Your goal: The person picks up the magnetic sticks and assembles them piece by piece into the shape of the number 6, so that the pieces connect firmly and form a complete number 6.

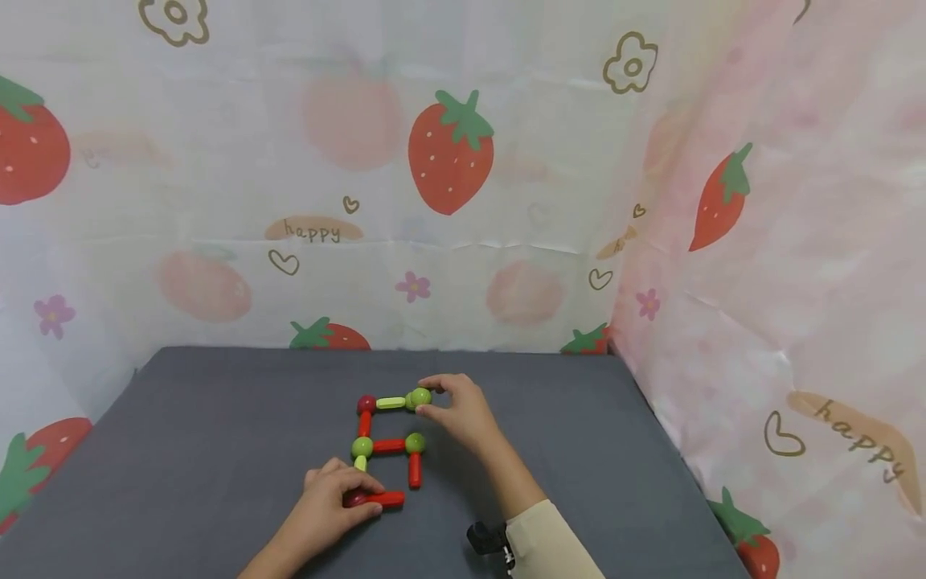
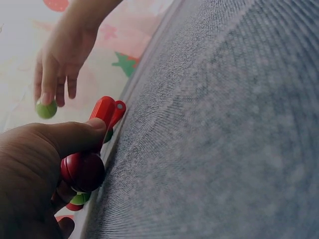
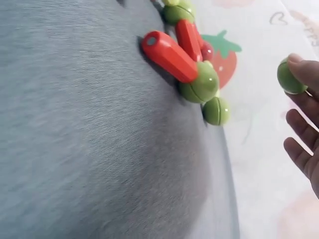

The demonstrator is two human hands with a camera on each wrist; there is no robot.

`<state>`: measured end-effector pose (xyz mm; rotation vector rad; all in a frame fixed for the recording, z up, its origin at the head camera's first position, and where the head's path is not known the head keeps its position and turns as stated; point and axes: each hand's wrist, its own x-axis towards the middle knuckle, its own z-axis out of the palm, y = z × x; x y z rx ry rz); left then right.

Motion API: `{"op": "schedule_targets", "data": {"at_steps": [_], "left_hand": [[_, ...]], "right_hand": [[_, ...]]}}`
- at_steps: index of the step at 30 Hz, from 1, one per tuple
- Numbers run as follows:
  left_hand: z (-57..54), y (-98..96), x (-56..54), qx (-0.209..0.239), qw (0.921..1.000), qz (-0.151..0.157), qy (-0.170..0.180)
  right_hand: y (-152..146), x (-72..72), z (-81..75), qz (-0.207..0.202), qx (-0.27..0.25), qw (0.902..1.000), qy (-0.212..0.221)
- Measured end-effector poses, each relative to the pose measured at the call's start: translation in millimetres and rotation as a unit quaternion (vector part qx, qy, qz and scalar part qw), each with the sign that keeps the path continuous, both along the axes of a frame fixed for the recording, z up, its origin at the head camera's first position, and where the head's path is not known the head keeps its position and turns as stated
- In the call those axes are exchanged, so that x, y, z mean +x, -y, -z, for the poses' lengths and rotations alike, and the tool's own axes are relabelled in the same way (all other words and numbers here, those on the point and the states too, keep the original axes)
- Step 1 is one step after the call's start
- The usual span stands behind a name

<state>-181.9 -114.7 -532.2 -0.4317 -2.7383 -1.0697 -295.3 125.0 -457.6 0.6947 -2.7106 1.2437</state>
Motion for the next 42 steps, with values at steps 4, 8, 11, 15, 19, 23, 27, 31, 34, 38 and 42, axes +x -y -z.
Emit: {"op": "schedule_targets", "data": {"at_steps": [4, 8, 11, 15, 19, 23, 27, 31, 34, 38, 42], "left_hand": [[1.4, 0.6, -1.1, -0.003, 0.9999, 0.004, 0.013], [1.3, 0.6, -1.7, -0.003, 0.9997, 0.006, 0.024], [0.8, 0.9, -1.8, -0.003, 0.9998, 0.004, 0.022], [1.4, 1.0, -1.7, 0.001, 0.9996, 0.008, 0.026], [1.9, 0.8, -0.7, 0.007, 0.9995, 0.012, 0.029], [0.1, 0.4, -0.3, 0.008, 0.9994, 0.01, 0.031], [-2.6, -0.5, -1.6, 0.008, 0.9994, 0.008, 0.034], [-3.1, 0.5, -1.3, 0.011, 0.9996, 0.008, 0.025], [-2.2, 1.3, -1.4, 0.011, 0.9996, 0.008, 0.023], [-1.3, 1.9, -1.2, 0.012, 0.9997, 0.007, 0.02], [-1.1, 1.7, 0.2, 0.016, 0.9998, 0.005, 0.013]], "right_hand": [[-6, 19.6, 3.2, -0.005, -0.011, 0.9995, 0.031], [-10, 35.3, 8.8, -0.027, -0.018, 0.9982, 0.05], [-12, 41.9, 14.0, -0.045, -0.014, 0.9978, 0.047], [-14, 48.3, 22.7, -0.052, -0.001, 0.9977, 0.043], [-15, 53.4, 32.4, -0.062, -0.011, 0.9957, 0.067], [-18, 57.9, 38.9, -0.064, -0.029, 0.9909, 0.114], [-20, 60.2, 40.5, -0.068, -0.032, 0.9845, 0.159], [-20, 62.8, 41.8, -0.079, -0.046, 0.9771, 0.192], [-20, 64.9, 44.3, -0.097, -0.056, 0.9719, 0.207], [-20, 66.4, 48.5, -0.112, -0.054, 0.9691, 0.213], [-20, 67.5, 52.5, -0.117, -0.046, 0.9676, 0.219]]}}
